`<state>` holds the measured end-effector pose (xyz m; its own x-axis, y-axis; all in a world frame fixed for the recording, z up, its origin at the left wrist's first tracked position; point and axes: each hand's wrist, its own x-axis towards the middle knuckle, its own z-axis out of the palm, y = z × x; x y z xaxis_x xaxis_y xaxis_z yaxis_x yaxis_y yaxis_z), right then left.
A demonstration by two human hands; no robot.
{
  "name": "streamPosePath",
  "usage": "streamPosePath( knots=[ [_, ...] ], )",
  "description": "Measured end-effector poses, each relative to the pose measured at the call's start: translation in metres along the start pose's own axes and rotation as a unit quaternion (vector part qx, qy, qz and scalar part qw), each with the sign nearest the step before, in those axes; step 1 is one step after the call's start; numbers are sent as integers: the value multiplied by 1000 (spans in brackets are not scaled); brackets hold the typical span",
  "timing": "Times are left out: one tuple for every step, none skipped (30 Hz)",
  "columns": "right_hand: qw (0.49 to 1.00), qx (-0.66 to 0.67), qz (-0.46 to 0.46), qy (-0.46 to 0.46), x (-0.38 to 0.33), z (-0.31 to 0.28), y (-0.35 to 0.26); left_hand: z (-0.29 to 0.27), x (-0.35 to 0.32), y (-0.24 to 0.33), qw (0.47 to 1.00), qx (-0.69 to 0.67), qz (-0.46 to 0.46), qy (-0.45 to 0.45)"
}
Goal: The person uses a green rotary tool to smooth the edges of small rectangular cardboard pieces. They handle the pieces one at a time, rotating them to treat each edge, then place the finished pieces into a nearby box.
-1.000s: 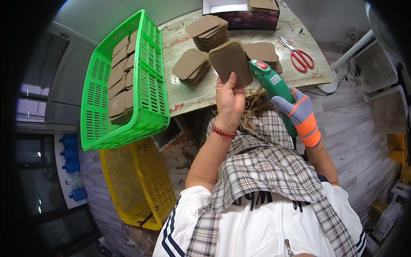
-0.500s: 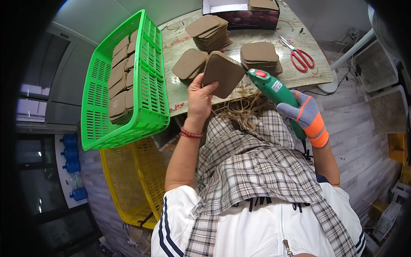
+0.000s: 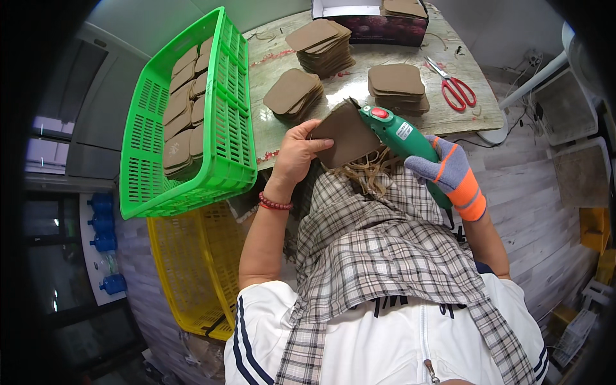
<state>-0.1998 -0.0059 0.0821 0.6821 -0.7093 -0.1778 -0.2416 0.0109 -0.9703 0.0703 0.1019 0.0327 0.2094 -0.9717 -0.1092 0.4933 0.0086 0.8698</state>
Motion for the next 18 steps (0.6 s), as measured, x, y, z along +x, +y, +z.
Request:
streamPosePath(
  knots=[
    [1000, -3, -4, -2, 1, 0, 0, -2, 0, 1, 1000, 28, -2, -3],
    [1000, -1, -2, -6, 1, 0, -1, -7, 1, 4, 998, 57, -4, -4],
    [1000, 0, -1, -10, 1, 0, -1, -10, 2, 7, 996, 86, -5, -6],
    [1000, 2, 1, -13, 1, -1, -2, -12, 2, 11, 992, 123, 11, 7],
    [1000, 0, 13, -19, 1, -2, -3, -12, 2, 18, 987, 160, 26, 18],
    [999, -3, 26, -25, 0, -2, -4, -11, 2, 24, 979, 197, 42, 30],
    [999, -6, 38, -30, -1, -3, -5, -13, 1, 29, 976, 204, 59, 44],
    [999, 0, 38, -36, -1, -2, -5, -15, 1, 34, 973, 211, 77, 57],
    [998, 6, 39, -43, -2, -1, -4, -17, 1, 38, 969, 219, 95, 70],
    [998, 12, 39, -49, -2, -1, -4, -19, 1, 41, 977, 174, 93, 77],
    [997, 11, 41, -58, -2, 0, -4, -23, 2, 42, 979, 163, 98, 78],
    [997, 9, 43, -67, -2, 2, -5, -28, 3, 42, 980, 152, 103, 79],
    [996, 7, 45, -76, -2, 3, -5, -31, 3, 42, 981, 140, 107, 80],
    [996, 4, 45, -79, -2, 4, -5, -30, 4, 42, 981, 132, 108, 88],
    [996, 1, 46, -83, -2, 5, -4, -32, 5, 41, 982, 131, 102, 85],
    [995, -2, 46, -86, -2, 5, -4, -34, 5, 41, 983, 129, 97, 83],
    [995, -2, 44, -86, -2, 6, -3, -35, 5, 40, 985, 127, 91, 79],
    [995, -3, 41, -87, -2, 6, -2, -34, 4, 39, 984, 132, 86, 77]
  ],
)
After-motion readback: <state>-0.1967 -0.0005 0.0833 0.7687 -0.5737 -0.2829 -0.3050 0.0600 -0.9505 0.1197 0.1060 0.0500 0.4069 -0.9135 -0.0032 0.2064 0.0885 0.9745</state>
